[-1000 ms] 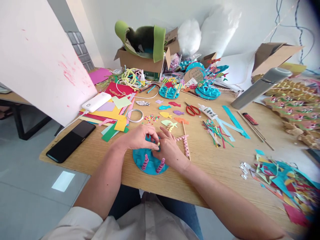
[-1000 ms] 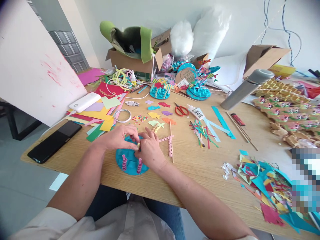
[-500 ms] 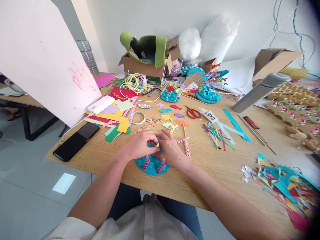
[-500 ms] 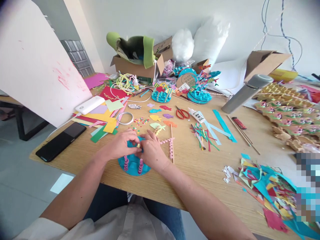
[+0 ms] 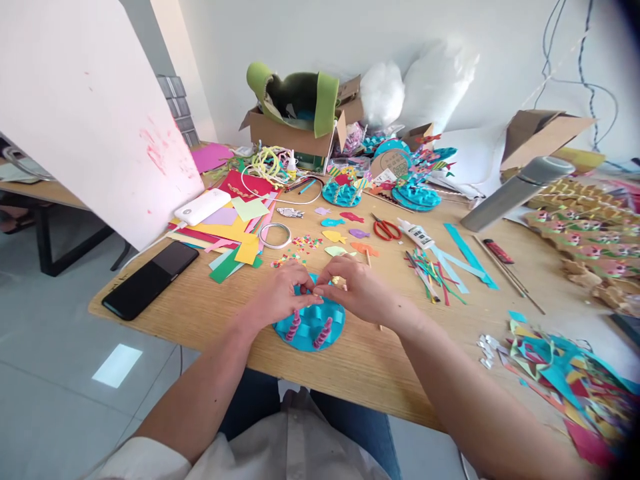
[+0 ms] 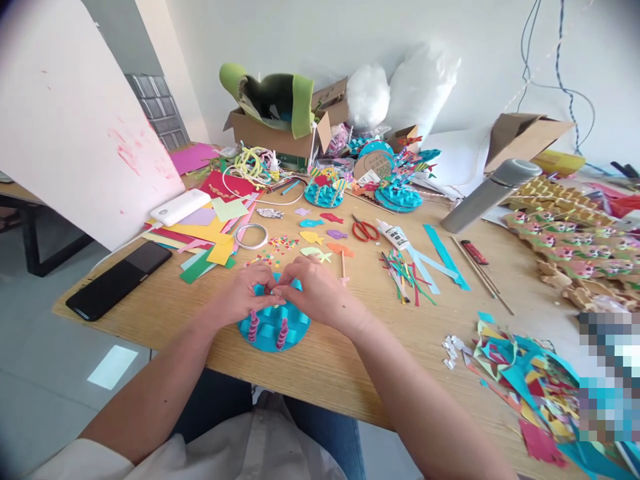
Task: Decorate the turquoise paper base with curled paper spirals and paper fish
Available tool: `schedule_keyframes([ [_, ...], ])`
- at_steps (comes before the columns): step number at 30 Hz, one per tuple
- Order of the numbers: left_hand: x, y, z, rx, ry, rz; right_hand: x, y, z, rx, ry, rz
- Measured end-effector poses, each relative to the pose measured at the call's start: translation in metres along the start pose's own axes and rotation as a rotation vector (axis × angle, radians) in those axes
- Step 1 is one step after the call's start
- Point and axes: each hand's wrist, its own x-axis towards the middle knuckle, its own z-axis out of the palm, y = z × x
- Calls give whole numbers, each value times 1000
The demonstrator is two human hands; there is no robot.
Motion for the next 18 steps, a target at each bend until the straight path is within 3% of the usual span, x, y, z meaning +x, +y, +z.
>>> schedule_keyframes([
  [8, 0, -4, 1, 14, 4, 53, 12, -13, 8, -183, -102, 63],
  [12, 0, -6, 0, 12, 14, 54, 14, -13, 10, -162, -70, 79],
  [18, -1, -3, -5, 0, 16, 7, 13, -6, -29, -27, 98, 98],
])
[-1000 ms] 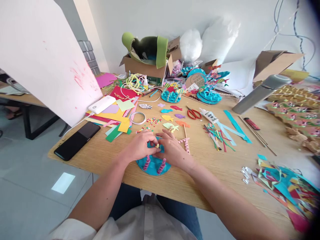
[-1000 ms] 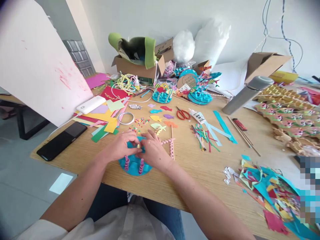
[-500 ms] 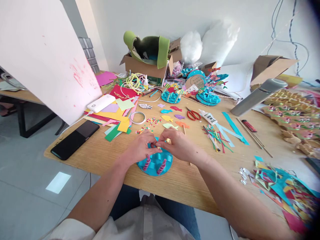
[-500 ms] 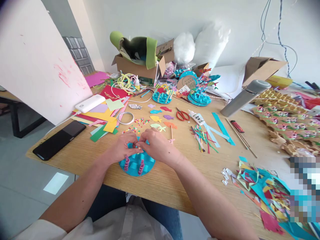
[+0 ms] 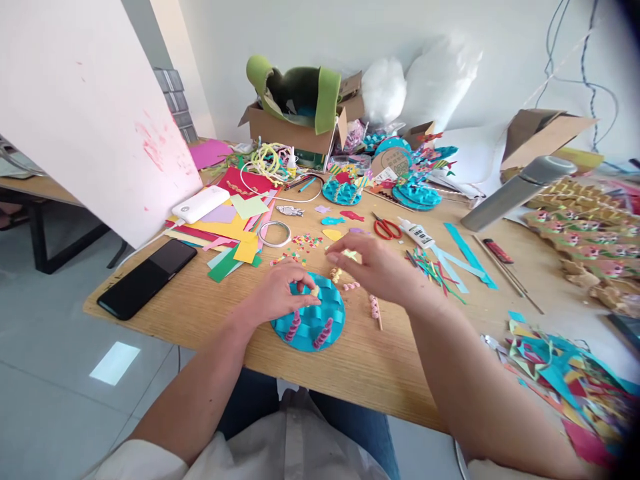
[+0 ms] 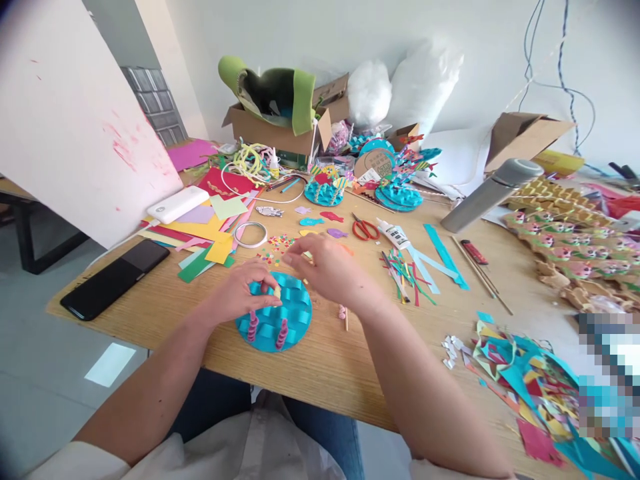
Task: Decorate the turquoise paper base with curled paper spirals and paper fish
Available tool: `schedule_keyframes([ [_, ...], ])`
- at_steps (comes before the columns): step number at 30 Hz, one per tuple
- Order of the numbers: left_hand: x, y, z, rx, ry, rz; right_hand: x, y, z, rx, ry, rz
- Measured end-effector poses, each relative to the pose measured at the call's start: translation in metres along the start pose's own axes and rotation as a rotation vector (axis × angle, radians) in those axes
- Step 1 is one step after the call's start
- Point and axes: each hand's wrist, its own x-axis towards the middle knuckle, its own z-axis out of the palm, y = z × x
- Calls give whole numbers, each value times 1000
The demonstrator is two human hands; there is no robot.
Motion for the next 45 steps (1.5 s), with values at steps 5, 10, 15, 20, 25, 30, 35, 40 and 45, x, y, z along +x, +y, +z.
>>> schedule_keyframes([
  [5, -1, -2, -1, -3, -5, -4, 3, 16, -32, 78, 141, 73],
  [10, -1, -4, -5, -61, 38, -31, 13, 36, -28, -15, -23, 151],
  [15, -2, -5, -8, -120, 210, -55, 23, 58, -14, -212, -189, 223],
  [20, -2, -6, -8, -110, 359, -63, 27, 70, -4, -320, -353, 319],
  [25, -2, -5, -6, -75, 408, -42, 31, 71, 6, -362, -367, 342],
  [30, -1, -7, -4, -18, 420, -66, 37, 74, 25, -421, -358, 372],
  [35, -1, -9, -2, 18, 421, -66, 36, 75, 30, -453, -358, 396],
  [40, -1, -7, -2, 24, 421, -60, 35, 75, 28, -462, -383, 397],
  [45, 0, -5, -3, 26, 423, -44, 35, 74, 29, -460, -393, 378],
])
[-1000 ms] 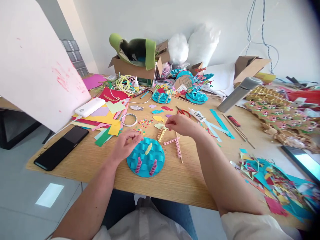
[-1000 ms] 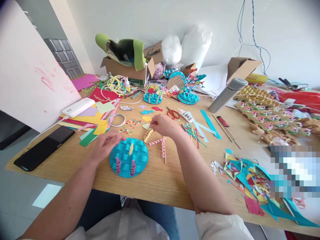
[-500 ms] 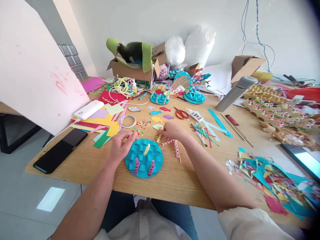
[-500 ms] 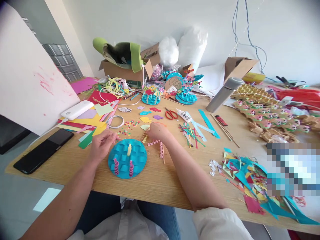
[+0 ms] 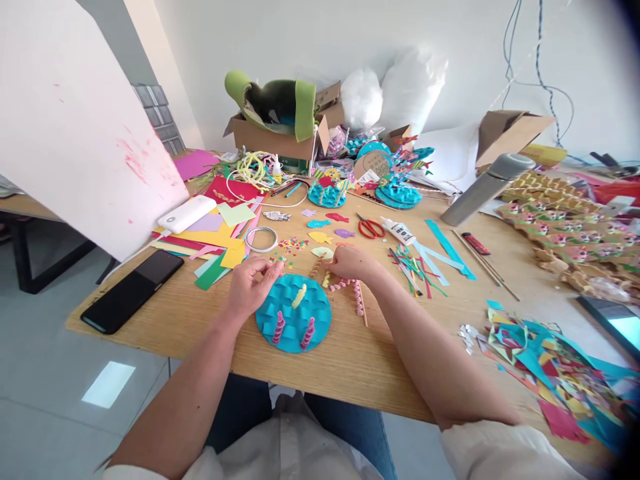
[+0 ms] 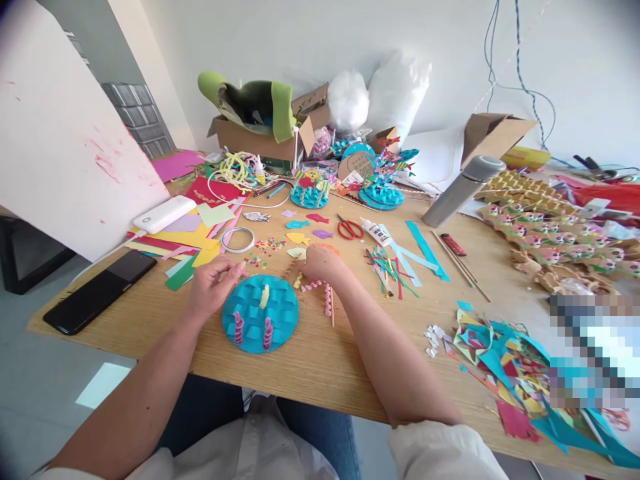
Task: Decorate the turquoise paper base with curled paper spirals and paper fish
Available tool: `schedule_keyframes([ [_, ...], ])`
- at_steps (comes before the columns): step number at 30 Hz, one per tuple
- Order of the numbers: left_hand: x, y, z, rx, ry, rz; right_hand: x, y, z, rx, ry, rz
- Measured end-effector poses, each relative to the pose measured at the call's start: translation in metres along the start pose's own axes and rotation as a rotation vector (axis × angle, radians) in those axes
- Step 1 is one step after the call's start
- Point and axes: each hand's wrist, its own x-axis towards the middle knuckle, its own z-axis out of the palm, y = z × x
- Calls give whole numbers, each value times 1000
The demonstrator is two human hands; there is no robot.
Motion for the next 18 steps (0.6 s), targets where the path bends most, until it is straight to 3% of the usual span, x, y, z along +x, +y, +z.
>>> schedule_keyframes([
  [12, 0, -1, -1, -13, -17, 5, -9, 10, -18, 155, -47, -10],
  [15, -1, -2, -1, -45, -94, 26, -11, 15, -20, 262, -59, 6],
  [18, -1, -3, 1, -77, -229, 74, -10, 15, -19, 154, -40, -4],
])
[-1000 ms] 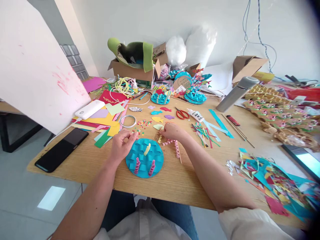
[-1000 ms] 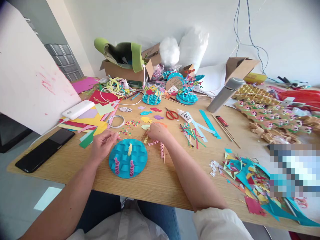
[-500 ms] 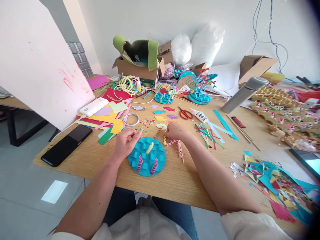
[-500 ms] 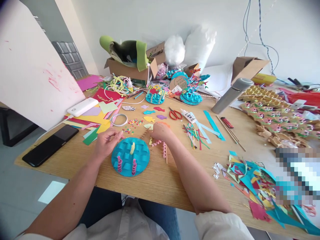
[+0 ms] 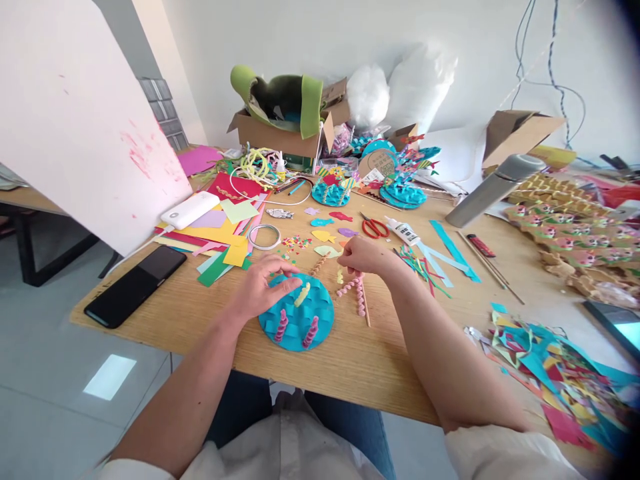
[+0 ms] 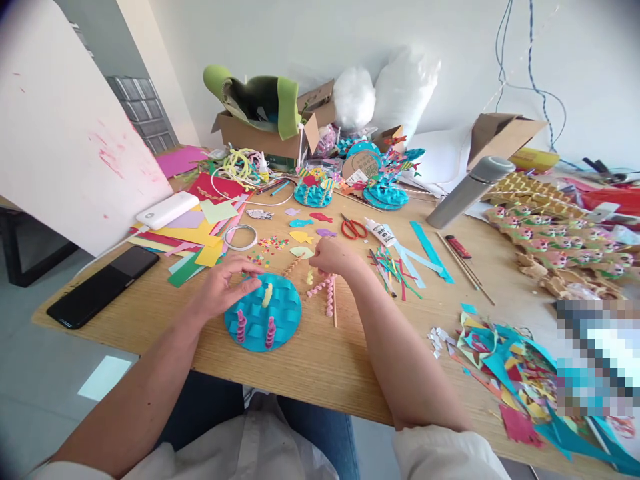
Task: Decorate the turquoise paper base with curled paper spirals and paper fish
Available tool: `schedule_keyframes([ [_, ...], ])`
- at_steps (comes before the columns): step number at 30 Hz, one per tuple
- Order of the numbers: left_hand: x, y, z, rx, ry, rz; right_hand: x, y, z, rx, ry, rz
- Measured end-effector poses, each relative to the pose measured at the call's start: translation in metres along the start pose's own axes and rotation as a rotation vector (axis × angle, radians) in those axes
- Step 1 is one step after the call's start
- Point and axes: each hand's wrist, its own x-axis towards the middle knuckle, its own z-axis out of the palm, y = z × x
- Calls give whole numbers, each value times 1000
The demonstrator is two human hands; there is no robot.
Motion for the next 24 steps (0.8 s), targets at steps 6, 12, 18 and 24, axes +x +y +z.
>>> schedule_keyframes([
  [6, -2, -4, 7, 35, -171, 47, 4, -7, 8, -156, 46, -7],
  [12, -2, -2, 8, 21, -185, 60, 5, -9, 10, -191, 73, -40],
  [18, -1, -3, 9, 19, -181, 48, -15, -18, 0, 219, 0, -328],
  [24, -2, -8, 9, -6, -171, 68, -35, -39, 2, 393, -74, -613],
])
